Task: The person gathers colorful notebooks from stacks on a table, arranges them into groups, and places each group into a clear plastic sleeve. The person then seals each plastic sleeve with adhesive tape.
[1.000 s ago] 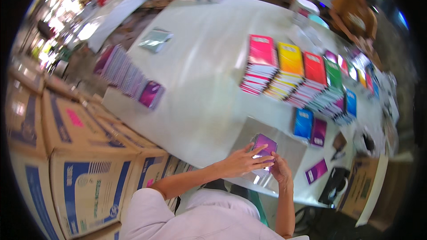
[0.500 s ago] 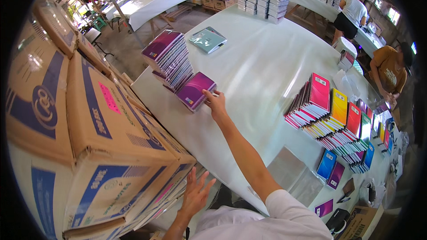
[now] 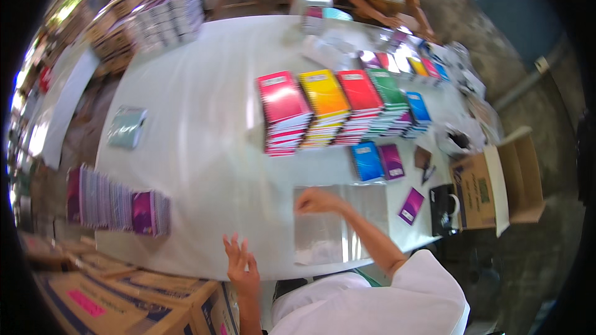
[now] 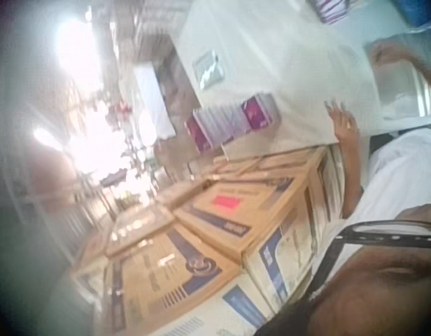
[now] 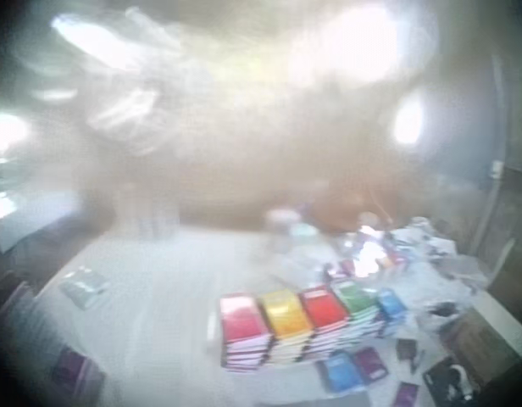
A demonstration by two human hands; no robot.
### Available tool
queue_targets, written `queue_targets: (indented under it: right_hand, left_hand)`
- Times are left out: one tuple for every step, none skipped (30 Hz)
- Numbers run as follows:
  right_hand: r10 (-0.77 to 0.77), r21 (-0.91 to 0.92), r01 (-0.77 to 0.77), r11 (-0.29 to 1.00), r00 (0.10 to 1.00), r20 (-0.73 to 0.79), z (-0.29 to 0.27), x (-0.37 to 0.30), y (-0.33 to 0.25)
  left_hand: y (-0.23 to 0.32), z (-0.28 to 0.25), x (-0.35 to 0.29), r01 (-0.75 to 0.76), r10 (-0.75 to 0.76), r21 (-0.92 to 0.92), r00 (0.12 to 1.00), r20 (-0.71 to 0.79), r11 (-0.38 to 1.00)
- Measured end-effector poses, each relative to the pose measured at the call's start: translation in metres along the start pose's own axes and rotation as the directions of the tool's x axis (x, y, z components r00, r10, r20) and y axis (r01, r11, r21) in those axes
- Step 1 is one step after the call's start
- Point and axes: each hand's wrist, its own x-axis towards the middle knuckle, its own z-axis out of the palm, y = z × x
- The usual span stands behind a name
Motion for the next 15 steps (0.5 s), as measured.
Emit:
queue_targets:
  right_hand:
    - [0.123,-0.169,-0.149,0.974,0.980,-0.155,-0.041,-0.048,0.013]
    - [0.135,-0.337,-0.222,0.915,0.955,-0.263,-0.083,-0.094,0.026]
    - [0.296,-0.169,-0.422,0.891,0.822,-0.487,-0.115,-0.130,0.029]
    - [0.283,-0.052,-0.420,0.906,0.692,-0.664,-0.148,-0.167,0.048]
    - [-0.016,-0.300,-0.373,0.878,0.602,-0.798,-0.177,-0.190,0.057]
    - [-0.206,-0.467,-0.514,0.719,0.485,-0.850,-0.202,-0.200,0.060]
    - [-0.222,-0.419,-0.576,0.702,0.381,-0.897,-0.222,-0.208,0.071]
    - [-0.372,-0.525,-0.569,0.633,0.372,-0.850,-0.240,-0.205,0.075]
    - [-0.510,-0.620,-0.560,0.550,0.362,-0.780,-0.252,-0.202,0.080]
    - [-0.514,-0.653,-0.560,0.510,0.410,-0.753,-0.259,-0.206,0.094]
    - [-0.518,-0.687,-0.553,0.471,0.457,-0.723,-0.265,-0.208,0.110]
    - [-0.519,-0.719,-0.546,0.431,0.502,-0.692,-0.268,-0.213,0.126]
    - [-0.507,-0.729,-0.535,0.428,0.526,-0.683,-0.268,-0.211,0.132]
    - [-0.525,-0.758,-0.505,0.412,0.548,-0.651,-0.272,-0.212,0.130]
    - [-0.542,-0.784,-0.478,0.396,0.568,-0.620,-0.276,-0.215,0.128]
  left_hand:
    - [0.008,0.014,0.017,0.005,-0.005,-0.044,1.000,-0.005,0.999]
    - [0.012,0.027,0.032,-0.034,0.038,-0.092,0.998,0.043,0.995]
    - [0.016,0.041,0.046,-0.061,0.071,-0.126,0.995,0.076,0.990]
    - [0.024,0.062,0.060,-0.087,0.109,-0.177,0.987,0.118,0.980]
    - [0.035,0.083,0.072,-0.089,0.129,-0.222,0.976,0.175,0.971]
    - [0.045,0.102,0.084,-0.085,0.144,-0.254,0.964,0.223,0.964]
    - [0.056,0.122,0.096,-0.080,0.162,-0.288,0.949,0.271,0.954]
    - [0.068,0.142,0.106,-0.050,0.164,-0.328,0.930,0.330,0.943]
    - [0.083,0.163,0.112,-0.014,0.163,-0.361,0.907,0.388,0.932]
    - [0.097,0.186,0.117,0.028,0.165,-0.397,0.881,0.444,0.917]
    - [0.108,0.208,0.120,0.151,0.121,-0.457,0.850,0.514,0.877]
    - [0.120,0.232,0.121,0.276,0.086,-0.502,0.807,0.585,0.820]
    - [0.128,0.252,0.124,0.395,0.047,-0.524,0.764,0.644,0.755]
    - [0.132,0.271,0.124,0.463,0.018,-0.514,0.731,0.683,0.722]
    - [0.136,0.291,0.125,0.529,-0.007,-0.500,0.692,0.722,0.686]
